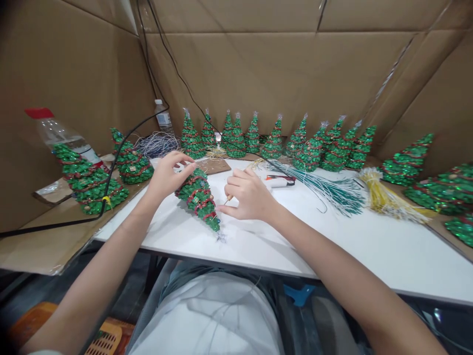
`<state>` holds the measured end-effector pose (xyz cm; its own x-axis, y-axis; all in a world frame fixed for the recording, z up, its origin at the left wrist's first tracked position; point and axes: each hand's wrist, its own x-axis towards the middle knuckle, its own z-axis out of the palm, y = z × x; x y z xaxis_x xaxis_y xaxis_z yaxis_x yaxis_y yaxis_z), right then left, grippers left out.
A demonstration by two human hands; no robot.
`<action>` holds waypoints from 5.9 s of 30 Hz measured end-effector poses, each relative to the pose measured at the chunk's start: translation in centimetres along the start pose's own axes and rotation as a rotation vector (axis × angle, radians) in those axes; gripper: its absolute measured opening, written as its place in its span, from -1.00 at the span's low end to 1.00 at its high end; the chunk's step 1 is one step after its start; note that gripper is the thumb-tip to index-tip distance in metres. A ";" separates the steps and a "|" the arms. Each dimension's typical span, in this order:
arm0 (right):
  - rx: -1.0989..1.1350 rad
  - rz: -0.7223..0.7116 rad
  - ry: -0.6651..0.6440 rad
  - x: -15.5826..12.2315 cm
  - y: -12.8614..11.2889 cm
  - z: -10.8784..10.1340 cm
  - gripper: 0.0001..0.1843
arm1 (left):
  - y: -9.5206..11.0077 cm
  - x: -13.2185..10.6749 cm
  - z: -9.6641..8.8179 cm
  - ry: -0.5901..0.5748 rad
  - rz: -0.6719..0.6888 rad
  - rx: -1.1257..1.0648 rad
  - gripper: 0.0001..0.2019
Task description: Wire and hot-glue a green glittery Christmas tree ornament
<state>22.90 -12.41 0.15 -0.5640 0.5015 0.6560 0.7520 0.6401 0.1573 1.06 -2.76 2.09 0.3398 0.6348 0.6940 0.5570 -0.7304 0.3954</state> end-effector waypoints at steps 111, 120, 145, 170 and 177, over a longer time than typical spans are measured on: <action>-0.364 1.390 -0.383 -10.0 16.0 -2.2 -0.70 | -1.9 1.1 -2.0 0.616 -0.271 -0.902 -0.41; -0.369 1.391 -0.384 -10.0 16.0 -2.3 -0.72 | -3.8 1.7 -3.2 0.105 -0.516 -0.627 -0.26; -0.356 1.372 -0.509 -10.7 16.7 -1.8 -0.70 | -10.0 0.0 0.4 -0.404 -0.279 0.114 -0.65; -0.350 1.331 -0.454 -12.1 18.4 -1.1 -0.93 | -9.3 0.2 -1.2 -0.171 -0.241 -0.048 -0.78; -0.352 1.329 -0.430 -11.9 18.0 -1.3 -0.89 | -8.9 0.2 -1.5 -0.131 -0.265 -0.052 -0.74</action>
<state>43.60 -7.61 -3.90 0.5992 0.7754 0.1993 0.8004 -0.5749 -0.1699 -5.01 3.50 -0.36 0.2845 0.8296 0.4805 0.6006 -0.5449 0.5852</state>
